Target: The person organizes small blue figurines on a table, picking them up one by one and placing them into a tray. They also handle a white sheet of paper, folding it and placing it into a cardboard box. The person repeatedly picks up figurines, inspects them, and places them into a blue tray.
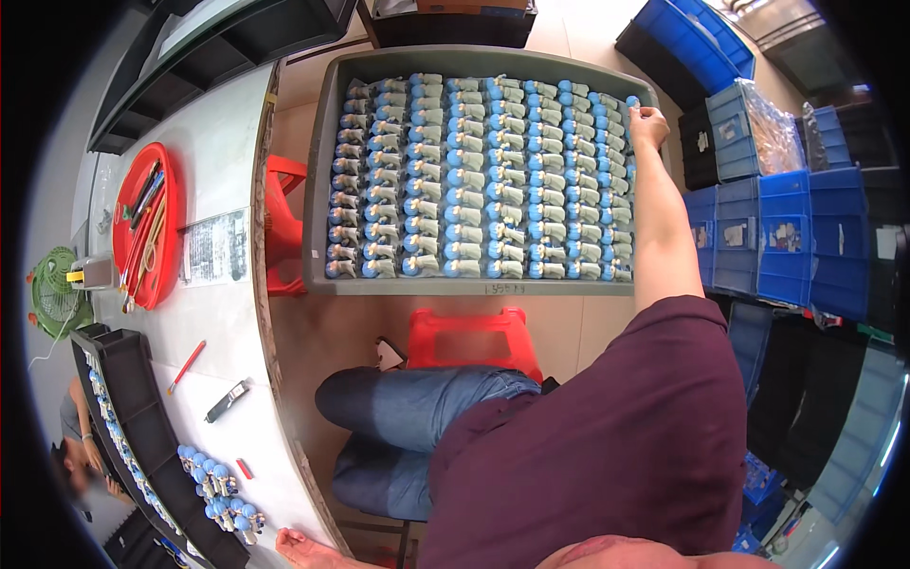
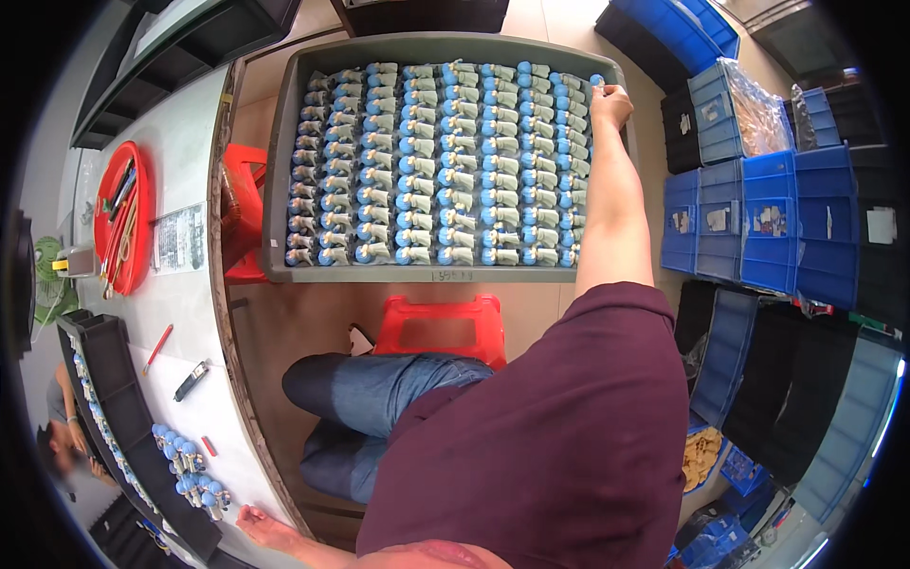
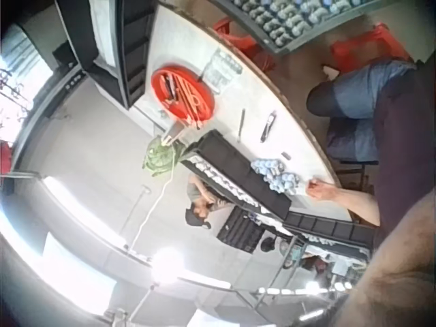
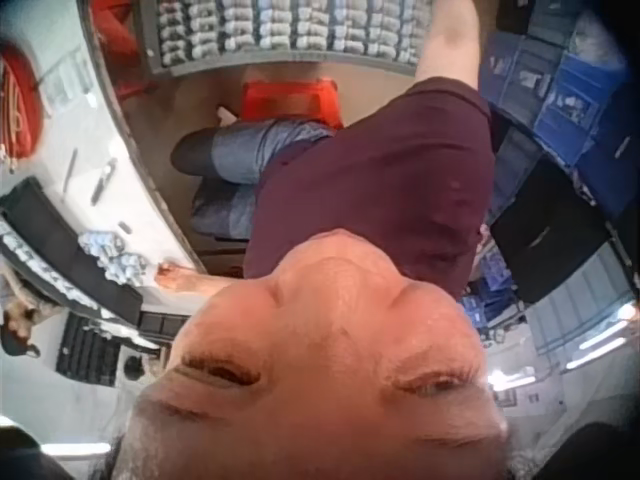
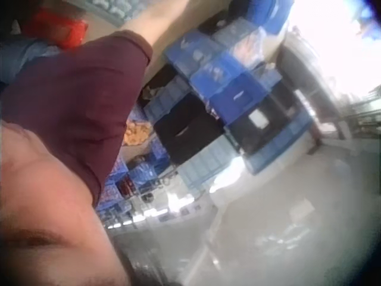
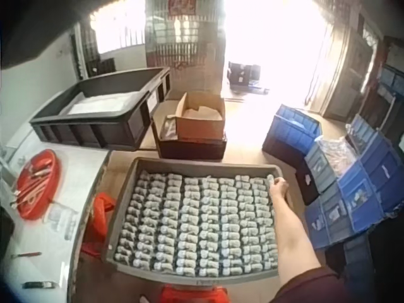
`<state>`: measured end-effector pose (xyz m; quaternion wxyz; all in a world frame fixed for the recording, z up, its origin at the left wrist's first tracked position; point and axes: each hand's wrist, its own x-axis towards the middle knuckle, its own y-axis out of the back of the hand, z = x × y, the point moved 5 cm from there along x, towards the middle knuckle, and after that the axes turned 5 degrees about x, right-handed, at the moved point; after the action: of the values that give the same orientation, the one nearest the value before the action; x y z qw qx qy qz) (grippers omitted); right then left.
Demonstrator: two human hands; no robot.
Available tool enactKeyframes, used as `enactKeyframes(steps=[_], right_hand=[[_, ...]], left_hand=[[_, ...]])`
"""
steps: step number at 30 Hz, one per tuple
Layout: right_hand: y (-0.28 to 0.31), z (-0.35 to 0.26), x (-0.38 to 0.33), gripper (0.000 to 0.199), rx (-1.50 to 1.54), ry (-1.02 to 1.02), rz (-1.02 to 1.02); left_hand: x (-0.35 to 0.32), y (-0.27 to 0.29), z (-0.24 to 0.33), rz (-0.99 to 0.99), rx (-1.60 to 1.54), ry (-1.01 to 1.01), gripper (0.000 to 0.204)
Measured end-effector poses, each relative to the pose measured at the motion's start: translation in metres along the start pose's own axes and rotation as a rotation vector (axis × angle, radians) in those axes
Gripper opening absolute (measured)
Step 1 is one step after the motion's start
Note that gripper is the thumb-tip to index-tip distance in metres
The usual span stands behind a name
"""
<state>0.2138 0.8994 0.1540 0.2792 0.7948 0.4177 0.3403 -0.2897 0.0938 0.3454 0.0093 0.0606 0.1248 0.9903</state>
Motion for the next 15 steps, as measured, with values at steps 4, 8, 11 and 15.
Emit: enactKeyframes(steps=[4,8,11,15], right_hand=[[-0.022,0.013,0.005,0.020,-0.088,-0.014,-0.075],[-0.022,0.014,0.006,0.023,-0.130,0.050,-0.165],[0.013,-0.007,0.006,0.024,0.032,0.149,0.009],[0.059,-0.023,-0.002,0.026,0.309,0.191,0.158]], left_hand=[[0.002,0.000,-0.003,-0.032,-0.009,0.007,0.037],[0.003,0.002,-0.004,-0.025,-0.013,0.006,0.038],[0.000,0.000,-0.005,-0.023,-0.027,0.010,0.038],[-0.002,0.010,-0.004,-0.020,-0.045,0.003,0.038]])
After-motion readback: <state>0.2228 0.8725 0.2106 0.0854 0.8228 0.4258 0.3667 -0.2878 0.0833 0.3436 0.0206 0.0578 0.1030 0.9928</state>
